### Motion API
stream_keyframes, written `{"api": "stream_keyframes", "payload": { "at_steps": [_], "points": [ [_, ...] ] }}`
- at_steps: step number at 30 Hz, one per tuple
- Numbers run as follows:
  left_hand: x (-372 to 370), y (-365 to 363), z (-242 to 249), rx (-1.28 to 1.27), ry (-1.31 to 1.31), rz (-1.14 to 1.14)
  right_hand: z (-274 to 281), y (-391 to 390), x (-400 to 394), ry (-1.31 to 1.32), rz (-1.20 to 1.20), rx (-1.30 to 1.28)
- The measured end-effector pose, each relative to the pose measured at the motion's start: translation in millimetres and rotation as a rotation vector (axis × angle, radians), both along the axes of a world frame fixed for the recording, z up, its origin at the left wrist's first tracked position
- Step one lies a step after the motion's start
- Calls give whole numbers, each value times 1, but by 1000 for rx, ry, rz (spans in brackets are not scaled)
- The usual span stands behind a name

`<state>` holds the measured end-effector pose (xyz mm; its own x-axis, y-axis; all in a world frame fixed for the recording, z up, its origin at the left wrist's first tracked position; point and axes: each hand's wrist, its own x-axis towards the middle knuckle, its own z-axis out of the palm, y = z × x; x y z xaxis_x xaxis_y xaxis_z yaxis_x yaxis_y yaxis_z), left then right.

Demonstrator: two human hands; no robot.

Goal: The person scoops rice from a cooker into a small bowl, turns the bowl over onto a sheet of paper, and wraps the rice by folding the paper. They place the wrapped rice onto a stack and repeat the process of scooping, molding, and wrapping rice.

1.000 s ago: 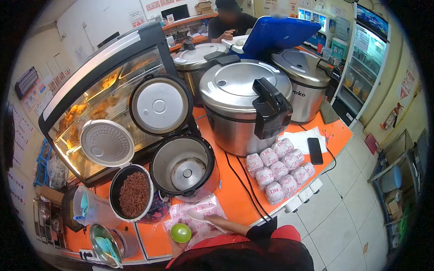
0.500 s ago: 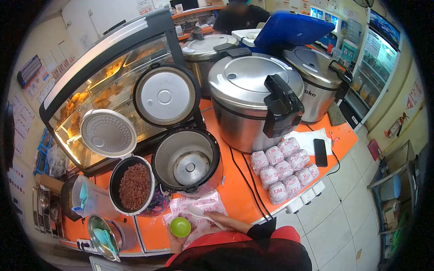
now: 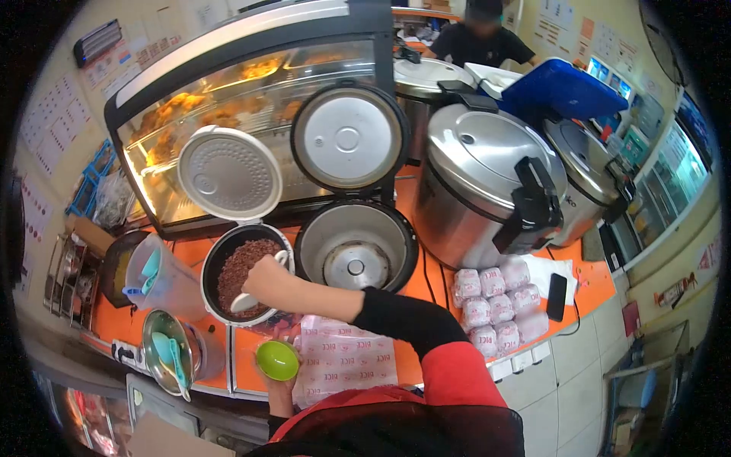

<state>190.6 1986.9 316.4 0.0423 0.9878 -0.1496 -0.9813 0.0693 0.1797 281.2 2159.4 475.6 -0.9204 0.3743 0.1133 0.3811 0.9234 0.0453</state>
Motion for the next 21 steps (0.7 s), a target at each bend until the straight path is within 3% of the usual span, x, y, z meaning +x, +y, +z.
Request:
{"api": "stream_keyframes", "payload": {
  "at_steps": [5, 15, 21],
  "points": [
    [-10, -8, 27, 7, -5, 83, -35, 33, -55, -127, 140, 92],
    [-25, -15, 27, -82, 233, 213, -16, 47, -45, -182, 113, 9],
    [-21, -9, 40, -33, 171, 166, -44, 53, -43, -176, 65, -60]
  ]
}}
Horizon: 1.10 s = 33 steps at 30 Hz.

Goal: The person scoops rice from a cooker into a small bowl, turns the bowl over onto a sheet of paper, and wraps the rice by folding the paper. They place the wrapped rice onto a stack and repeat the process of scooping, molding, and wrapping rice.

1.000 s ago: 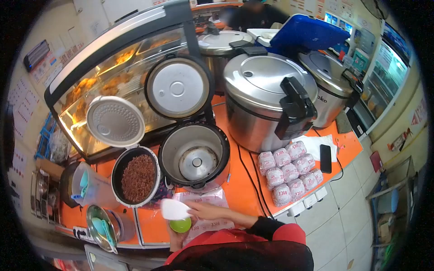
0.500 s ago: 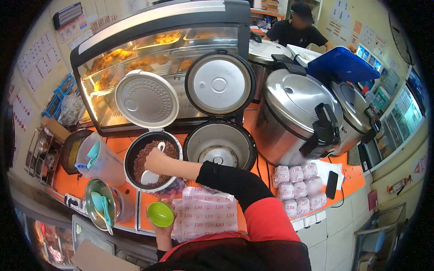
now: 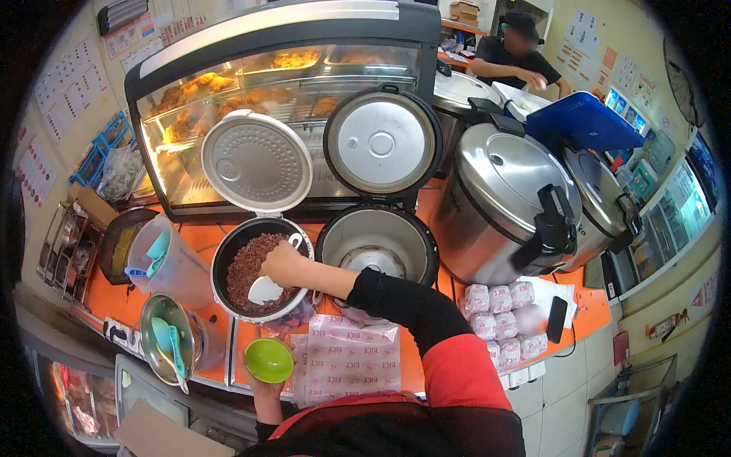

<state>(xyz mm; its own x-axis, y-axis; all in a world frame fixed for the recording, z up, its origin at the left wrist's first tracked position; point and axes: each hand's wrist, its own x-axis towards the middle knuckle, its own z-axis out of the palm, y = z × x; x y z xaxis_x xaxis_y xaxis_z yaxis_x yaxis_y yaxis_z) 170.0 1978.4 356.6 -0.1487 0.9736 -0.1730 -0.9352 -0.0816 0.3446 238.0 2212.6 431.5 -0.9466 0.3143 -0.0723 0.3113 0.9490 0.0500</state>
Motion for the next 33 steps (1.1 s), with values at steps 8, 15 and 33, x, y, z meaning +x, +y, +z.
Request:
{"api": "stream_keyframes", "payload": {
  "at_steps": [8, 15, 33],
  "points": [
    [11, 2, 19, 2, -6, -14, -11, 9, 2, 116, -39, 37],
    [11, 4, 8, -12, 85, 35, 10, 16, 8, 155, -60, 248],
    [9, -2, 26, -20, 88, 37, 27, 35, 9, -37, -5, 438]
  ]
}}
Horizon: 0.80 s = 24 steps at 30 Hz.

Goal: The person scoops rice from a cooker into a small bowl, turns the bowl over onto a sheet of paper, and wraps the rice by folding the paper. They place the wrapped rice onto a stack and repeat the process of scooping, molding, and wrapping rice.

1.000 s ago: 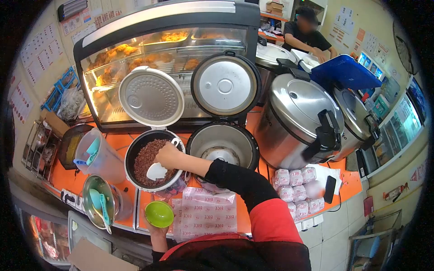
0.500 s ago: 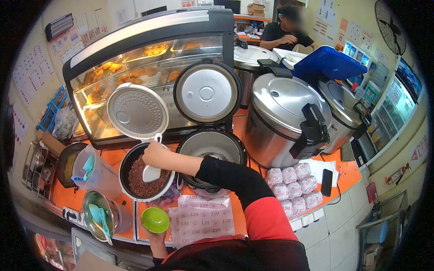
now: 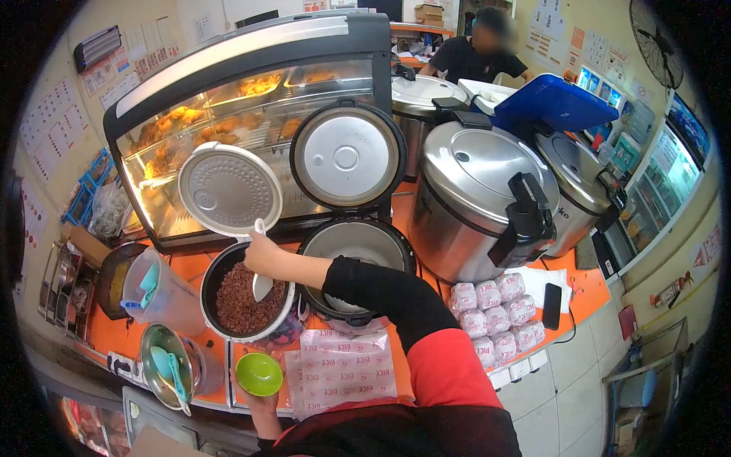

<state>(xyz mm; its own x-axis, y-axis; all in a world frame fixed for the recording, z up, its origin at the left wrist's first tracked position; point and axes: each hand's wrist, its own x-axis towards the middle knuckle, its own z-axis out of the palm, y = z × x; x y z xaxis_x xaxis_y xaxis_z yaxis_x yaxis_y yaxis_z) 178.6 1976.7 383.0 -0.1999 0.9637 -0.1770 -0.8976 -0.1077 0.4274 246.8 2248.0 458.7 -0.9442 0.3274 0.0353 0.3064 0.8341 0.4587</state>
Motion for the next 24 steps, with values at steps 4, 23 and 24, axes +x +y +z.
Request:
{"api": "stream_keyframes", "payload": {
  "at_steps": [4, 23, 24],
  "points": [
    [-4, 1, -7, -14, 43, 13, 21, -22, -1, -169, -54, 25],
    [-3, 0, -3, -95, 31, 97, -14, 4, -16, -144, -103, 33],
    [-1, 0, 2, -78, 24, 87, -13, 3, -16, -131, -110, 36]
  ]
}}
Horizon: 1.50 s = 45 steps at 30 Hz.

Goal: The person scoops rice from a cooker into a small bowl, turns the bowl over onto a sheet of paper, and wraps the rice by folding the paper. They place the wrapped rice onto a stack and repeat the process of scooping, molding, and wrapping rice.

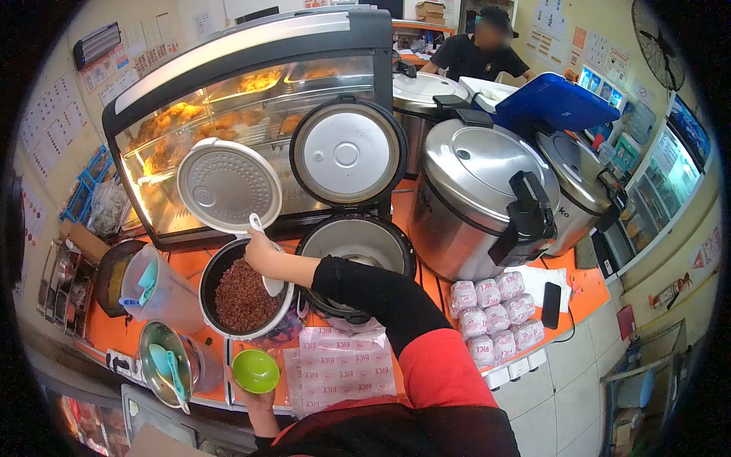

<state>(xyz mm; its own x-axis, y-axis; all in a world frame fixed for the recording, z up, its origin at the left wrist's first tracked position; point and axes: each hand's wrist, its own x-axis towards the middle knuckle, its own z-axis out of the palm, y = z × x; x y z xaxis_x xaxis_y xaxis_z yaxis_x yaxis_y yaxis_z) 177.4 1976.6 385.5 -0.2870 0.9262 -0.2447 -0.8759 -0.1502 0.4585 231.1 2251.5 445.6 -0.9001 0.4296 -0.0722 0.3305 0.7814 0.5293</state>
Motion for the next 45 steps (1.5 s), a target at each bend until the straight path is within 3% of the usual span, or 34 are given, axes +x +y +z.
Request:
{"api": "stream_keyframes", "payload": {
  "at_steps": [10, 13, 16, 17, 18, 20, 21, 22, 25, 28, 31, 35, 39, 45],
  "points": [
    [0, 1, 1, 110, -67, -93, 4, 9, -1, 28, -20, 1],
    [-6, -1, -5, 107, -8, -152, 22, -2, -6, 103, -63, 108],
    [-5, 9, -16, 63, -138, 8, -9, 16, -40, 220, -185, 155],
    [-2, 13, -12, 85, -77, -15, -30, 31, -54, 223, -192, 153],
    [-1, 14, -9, 101, -14, -23, -47, 33, -60, 211, -210, 309],
    [-9, 11, -43, 20, -121, -3, -60, 30, -63, 147, -223, 95],
    [-4, 17, -36, 85, 21, -39, -61, 27, -65, 110, -155, 93],
    [-3, 17, -31, 114, -27, -51, -74, 32, -75, 228, -233, -59],
    [1, 7, -23, 166, -114, -65, -71, 16, -58, 218, 4, -163],
    [4, 17, -20, 163, -103, 23, -64, 6, -44, 74, 72, -236],
    [8, 15, -12, 94, -105, 62, -7, -11, -38, -172, -9, -290],
    [19, 13, -14, 75, -161, 63, -37, 34, -62, 405, 62, -59],
    [22, 15, -9, 134, -100, 35, -42, 24, -79, 221, 201, -252],
    [26, 17, -3, 102, -184, 144, -15, -33, -32, -26, 397, -220]
  ]
}}
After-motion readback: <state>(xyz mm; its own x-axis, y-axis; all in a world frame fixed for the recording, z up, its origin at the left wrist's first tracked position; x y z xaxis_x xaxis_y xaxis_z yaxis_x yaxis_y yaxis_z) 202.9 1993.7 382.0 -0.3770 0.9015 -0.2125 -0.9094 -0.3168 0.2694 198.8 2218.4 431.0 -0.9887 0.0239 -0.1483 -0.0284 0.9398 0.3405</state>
